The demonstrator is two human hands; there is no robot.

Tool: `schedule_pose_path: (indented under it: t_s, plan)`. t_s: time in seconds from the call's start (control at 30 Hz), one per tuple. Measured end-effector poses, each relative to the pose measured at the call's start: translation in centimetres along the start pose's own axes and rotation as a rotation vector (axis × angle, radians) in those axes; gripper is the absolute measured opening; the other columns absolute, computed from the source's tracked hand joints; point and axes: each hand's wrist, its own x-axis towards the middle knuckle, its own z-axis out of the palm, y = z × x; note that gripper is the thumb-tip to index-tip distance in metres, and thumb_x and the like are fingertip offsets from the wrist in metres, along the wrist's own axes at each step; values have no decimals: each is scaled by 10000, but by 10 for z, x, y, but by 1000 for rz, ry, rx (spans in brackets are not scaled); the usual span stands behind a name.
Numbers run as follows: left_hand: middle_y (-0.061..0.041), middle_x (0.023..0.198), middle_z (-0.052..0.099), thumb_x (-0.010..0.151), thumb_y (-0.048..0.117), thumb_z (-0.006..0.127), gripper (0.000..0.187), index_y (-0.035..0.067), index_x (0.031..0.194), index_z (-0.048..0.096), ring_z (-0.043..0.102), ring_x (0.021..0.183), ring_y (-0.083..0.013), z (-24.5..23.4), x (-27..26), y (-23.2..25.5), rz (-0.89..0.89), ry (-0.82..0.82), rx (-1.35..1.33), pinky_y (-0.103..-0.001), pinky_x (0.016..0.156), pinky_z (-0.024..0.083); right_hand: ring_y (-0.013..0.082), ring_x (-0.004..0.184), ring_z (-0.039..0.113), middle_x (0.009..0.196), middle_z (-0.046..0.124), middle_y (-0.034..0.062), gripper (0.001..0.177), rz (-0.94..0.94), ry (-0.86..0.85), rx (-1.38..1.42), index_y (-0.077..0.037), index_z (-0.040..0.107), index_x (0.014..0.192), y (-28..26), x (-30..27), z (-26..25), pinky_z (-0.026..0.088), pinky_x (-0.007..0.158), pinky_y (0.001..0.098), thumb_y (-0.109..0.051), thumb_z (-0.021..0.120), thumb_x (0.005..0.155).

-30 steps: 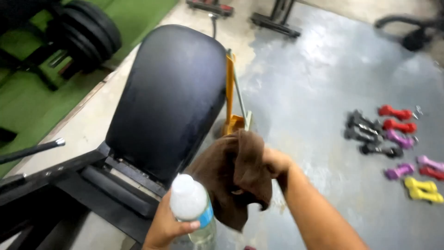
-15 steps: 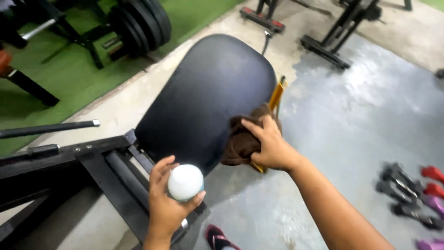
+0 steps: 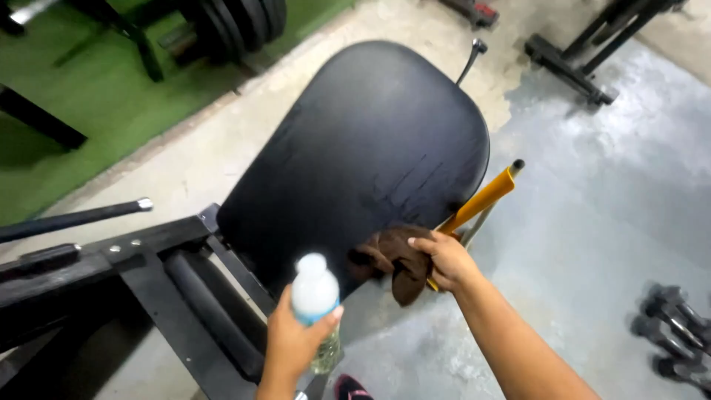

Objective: Cleaning a leg press gym machine with a cloth and cleaning spray.

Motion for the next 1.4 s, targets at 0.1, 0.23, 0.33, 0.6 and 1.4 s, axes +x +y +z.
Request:
schedule_pose_path:
  t_s: [0.1,0.23,0.33,0.6,1.4]
  plan:
    - [-138,1000,795,610,431,901,659,77,1123,686,781,948,-269,20,30,28,-132,-88,256,-401,834,586,261,1006,726,1124,739,150,327,-73,87,-139,38,642,1175,-2,25,-12,592,904,385,-49,661,861]
    - [-176,1018,753,608,502,884,693,101,1128,663,736,989,-339,49,64,50,-233,-172,493,-433,861,565,256,977,719,1089,746,160,325,-159,190,-364,53,656,1164,-9,74,-29,583,874,367,-68,702,865]
    - [-190,1026,734,601,516,881,686,70,1070,653,700,987,-379,72,95,53,-100,-139,509,-467,825,558,244,952,707,1066,743,156,321,-254,267,-440,43,666,1156,-23,111,-36,565,852,351,-90,724,869]
    - [-166,996,710,653,406,869,563,75,1040,630,698,957,-368,125,165,85,-146,-111,669,-480,814,563,223,925,688,1039,716,124,294,-408,421,-281,30,636,1133,-71,180,-61,559,841,339,-118,722,894]
    - [-174,1072,696,677,444,894,654,60,1118,599,698,987,-362,174,242,41,-356,11,681,-465,843,572,513,1506,100,1718,29,80,548,-366,551,-1853,-208,554,1314,-105,293,-40,322,993,735,-227,745,801]
